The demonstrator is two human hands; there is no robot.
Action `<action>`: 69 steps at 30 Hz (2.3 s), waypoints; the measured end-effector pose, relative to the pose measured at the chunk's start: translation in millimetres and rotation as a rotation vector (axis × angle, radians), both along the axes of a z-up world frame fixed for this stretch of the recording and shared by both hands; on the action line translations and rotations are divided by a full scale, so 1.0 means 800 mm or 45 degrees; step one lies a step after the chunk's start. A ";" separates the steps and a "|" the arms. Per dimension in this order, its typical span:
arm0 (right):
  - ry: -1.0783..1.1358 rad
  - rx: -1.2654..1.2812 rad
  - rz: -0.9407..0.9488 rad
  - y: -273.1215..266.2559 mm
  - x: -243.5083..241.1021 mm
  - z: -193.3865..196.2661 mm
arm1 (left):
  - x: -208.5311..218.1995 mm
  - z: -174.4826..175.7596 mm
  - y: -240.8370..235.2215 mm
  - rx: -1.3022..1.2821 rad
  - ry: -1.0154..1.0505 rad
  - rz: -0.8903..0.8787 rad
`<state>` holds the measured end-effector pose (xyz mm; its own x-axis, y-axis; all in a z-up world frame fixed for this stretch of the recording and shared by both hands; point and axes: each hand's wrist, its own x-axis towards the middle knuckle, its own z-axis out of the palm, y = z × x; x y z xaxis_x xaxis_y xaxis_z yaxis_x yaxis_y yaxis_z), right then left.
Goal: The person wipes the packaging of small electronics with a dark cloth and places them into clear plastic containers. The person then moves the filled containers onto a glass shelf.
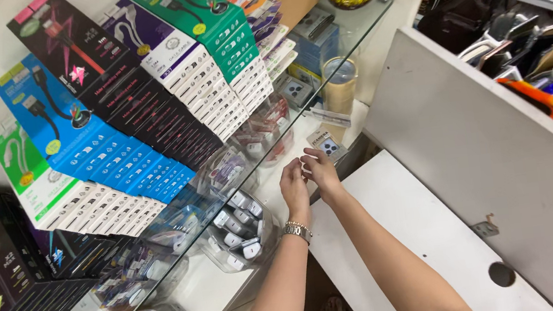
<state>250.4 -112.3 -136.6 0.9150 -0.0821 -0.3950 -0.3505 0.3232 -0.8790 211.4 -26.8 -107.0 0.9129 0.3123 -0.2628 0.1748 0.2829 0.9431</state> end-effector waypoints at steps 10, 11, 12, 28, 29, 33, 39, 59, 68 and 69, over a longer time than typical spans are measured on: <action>-0.066 0.045 -0.005 -0.052 -0.114 0.091 | -0.101 0.092 -0.047 -0.198 0.002 -0.074; -0.071 0.047 0.006 -0.055 -0.131 0.098 | -0.115 0.097 -0.050 -0.197 -0.004 -0.077; -0.076 0.049 0.016 -0.059 -0.148 0.105 | -0.130 0.102 -0.052 -0.196 -0.009 -0.080; -0.136 0.095 0.171 -0.055 -0.362 0.150 | -0.343 0.125 -0.036 -0.166 0.022 -0.012; -0.126 0.109 0.168 -0.056 -0.366 0.150 | -0.347 0.125 -0.036 -0.145 0.029 -0.010; -0.077 0.141 0.149 -0.068 -0.376 0.155 | -0.355 0.126 -0.044 -0.092 0.052 -0.014; -0.025 0.139 0.112 -0.078 -0.356 0.161 | -0.333 0.137 -0.051 -0.091 0.084 -0.052; -0.282 -1.615 0.393 -0.079 -0.010 -0.048 | 0.021 -0.134 -0.049 0.379 0.040 -0.207; 0.269 -1.704 0.670 -0.108 0.114 -0.140 | 0.101 -0.216 -0.069 0.191 0.440 -0.377; 0.275 -1.701 0.637 -0.109 0.119 -0.139 | 0.109 -0.225 -0.072 0.113 0.492 -0.403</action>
